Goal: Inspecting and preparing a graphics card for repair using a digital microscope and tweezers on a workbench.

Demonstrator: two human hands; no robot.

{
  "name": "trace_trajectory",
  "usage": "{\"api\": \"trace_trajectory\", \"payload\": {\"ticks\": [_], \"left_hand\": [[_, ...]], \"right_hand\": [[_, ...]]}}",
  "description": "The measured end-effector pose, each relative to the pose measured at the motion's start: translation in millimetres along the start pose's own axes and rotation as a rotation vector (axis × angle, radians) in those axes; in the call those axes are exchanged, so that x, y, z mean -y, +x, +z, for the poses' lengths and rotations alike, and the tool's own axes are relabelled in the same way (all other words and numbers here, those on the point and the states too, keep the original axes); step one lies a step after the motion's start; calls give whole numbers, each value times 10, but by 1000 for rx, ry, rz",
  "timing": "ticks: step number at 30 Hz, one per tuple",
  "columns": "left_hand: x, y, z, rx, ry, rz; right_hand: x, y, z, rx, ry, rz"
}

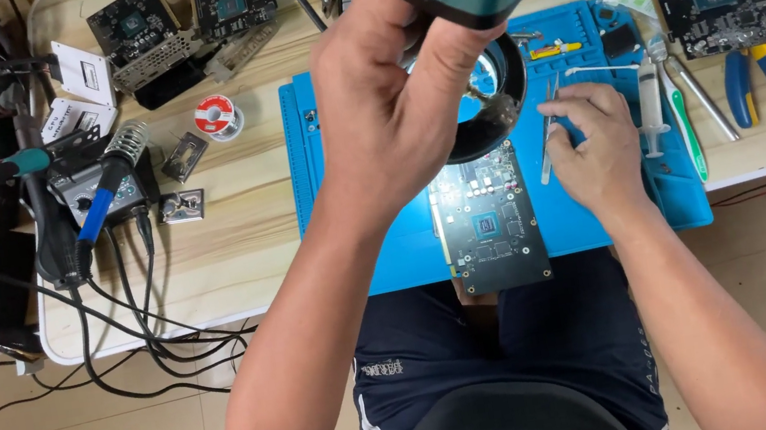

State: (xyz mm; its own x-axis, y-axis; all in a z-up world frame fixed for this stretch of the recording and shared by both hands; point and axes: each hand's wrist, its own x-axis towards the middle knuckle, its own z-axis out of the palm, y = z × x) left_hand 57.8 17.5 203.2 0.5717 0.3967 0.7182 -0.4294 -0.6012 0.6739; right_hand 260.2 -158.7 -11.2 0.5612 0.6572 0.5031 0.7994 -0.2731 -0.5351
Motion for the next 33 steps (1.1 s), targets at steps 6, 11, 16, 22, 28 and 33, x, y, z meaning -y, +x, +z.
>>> {"api": "trace_trajectory", "payload": {"ticks": [6,11,16,22,28,33], "left_hand": [[143,-46,3,-3,-5,24],[51,-104,0,-24,3,-9],[69,-179,41,-72,53,-11],[121,-196,102,-39,39,9],[79,-172,67,-41,31,10],[100,-167,60,-46,7,22]], "right_hand": [[-66,-20,29,-10,5,-15],[-29,-22,0,-3,25,-6],[-40,-10,28,-10,1,-22],[30,2,-5,8,-3,8],[-70,-19,45,-22,7,-40],[-60,-12,34,-11,-24,-5]]}}
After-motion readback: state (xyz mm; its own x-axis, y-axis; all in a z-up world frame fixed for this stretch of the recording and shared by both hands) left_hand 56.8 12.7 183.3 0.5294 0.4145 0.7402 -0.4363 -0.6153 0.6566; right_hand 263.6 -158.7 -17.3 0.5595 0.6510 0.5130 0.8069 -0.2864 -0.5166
